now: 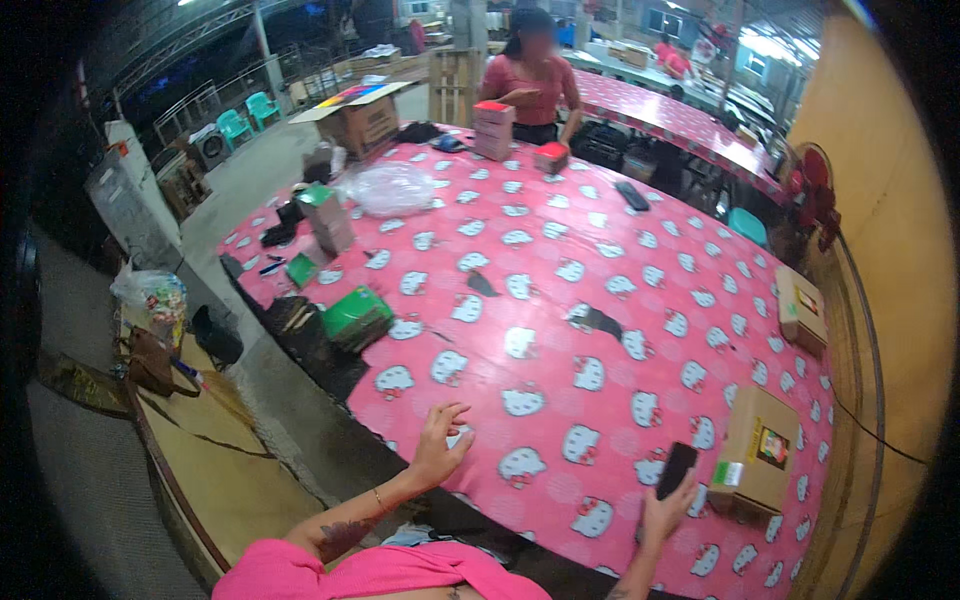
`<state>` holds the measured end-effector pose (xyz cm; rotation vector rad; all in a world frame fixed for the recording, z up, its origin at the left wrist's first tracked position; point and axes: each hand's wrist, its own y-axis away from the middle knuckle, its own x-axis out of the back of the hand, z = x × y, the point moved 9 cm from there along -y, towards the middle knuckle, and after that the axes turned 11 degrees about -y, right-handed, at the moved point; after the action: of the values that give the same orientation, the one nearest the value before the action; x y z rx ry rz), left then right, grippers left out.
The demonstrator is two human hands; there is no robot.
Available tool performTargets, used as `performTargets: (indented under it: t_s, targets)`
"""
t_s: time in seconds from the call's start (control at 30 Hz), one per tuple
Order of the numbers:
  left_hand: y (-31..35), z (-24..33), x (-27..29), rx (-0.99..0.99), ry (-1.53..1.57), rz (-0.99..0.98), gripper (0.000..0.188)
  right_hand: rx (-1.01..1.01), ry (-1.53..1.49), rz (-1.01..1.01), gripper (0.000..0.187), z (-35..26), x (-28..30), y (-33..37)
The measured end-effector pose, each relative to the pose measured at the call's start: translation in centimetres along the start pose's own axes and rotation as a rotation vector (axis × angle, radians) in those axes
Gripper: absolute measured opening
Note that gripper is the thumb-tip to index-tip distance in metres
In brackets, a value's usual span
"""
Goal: The person picks up green printed materials from a stack by hand, turns them over, and places them onto another stack on a table.
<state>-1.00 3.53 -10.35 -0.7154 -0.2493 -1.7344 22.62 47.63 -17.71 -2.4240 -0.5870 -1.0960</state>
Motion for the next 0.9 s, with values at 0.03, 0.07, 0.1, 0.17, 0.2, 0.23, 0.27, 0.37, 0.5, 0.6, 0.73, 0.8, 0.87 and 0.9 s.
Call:
performTargets:
  t_s: [0.03,0.07,0.1,0.17,0.2,0.23,0.27,0.37,0.5,0.6,0.73,0.8,0.87,0.9]
  targets:
    - [-0.1,-1.6,2.1,0.022,0.026,0.006,0.049,-0.052,0.104,0.034,0.095,0.5,0.0,0.1]
    - [-0.2,-3.7,4.5,0.052,0.044,0.017,0.049,-0.059,0.173,0.084,0.093,-2.3,0.4,0.8]
    - [0.2,-5.6,7.7,-0.015,-0.086,0.075,0.05,-0.075,0.242,0.12,0.091,-5.7,0.6,2.3]
    - [-0.1,-8.7,12.6,-0.176,-0.311,0.185,0.051,0.06,-0.007,0.178,0.081,-10.9,-1.5,4.0]
    - [-1.3,-9.7,14.9,-0.193,-0.317,0.224,0.052,0.188,-0.036,0.198,0.071,-11.9,-4.0,5.3]
    - [-2.2,-11.6,17.3,-0.168,-0.332,0.259,0.052,0.202,-0.13,0.084,0.068,-14.6,-7.4,6.8]
    - [-3.0,-14.0,19.5,-0.137,-0.352,0.301,0.052,0.221,-0.229,-0.039,0.066,-19.2,-10.7,8.8]
    - [-7.0,-18.7,25.2,-0.117,-0.436,0.377,0.054,0.208,-0.591,-0.364,0.062,-28.8,-20.8,13.8]
    - [-14.1,-24.0,27.8,-0.061,-0.482,0.351,0.056,-0.061,-0.978,-0.714,0.062,-39.6,-31.0,19.9]
    - [-18.0,-28.9,28.8,-0.026,-0.394,0.339,0.051,-0.125,-1.086,-0.796,0.063,-47.2,-35.1,21.3]
    - [-20.3,-33.1,32.3,0.023,-0.416,0.322,0.046,0.154,-0.965,-0.612,0.06,-53.4,-35.6,19.6]
    - [-21.2,-35.6,35.9,0.055,-0.478,0.32,0.041,0.326,-0.912,-0.512,0.049,-58.6,-33.2,19.8]
    - [-22.8,-36.4,39.0,0.042,-0.541,0.322,0.034,0.377,-0.989,-0.638,0.042,-64.2,-32.3,21.1]
    - [-23.5,-37.2,40.3,-0.008,-0.586,0.298,0.034,0.405,-1.024,-0.711,0.039,-66.8,-32.7,22.1]
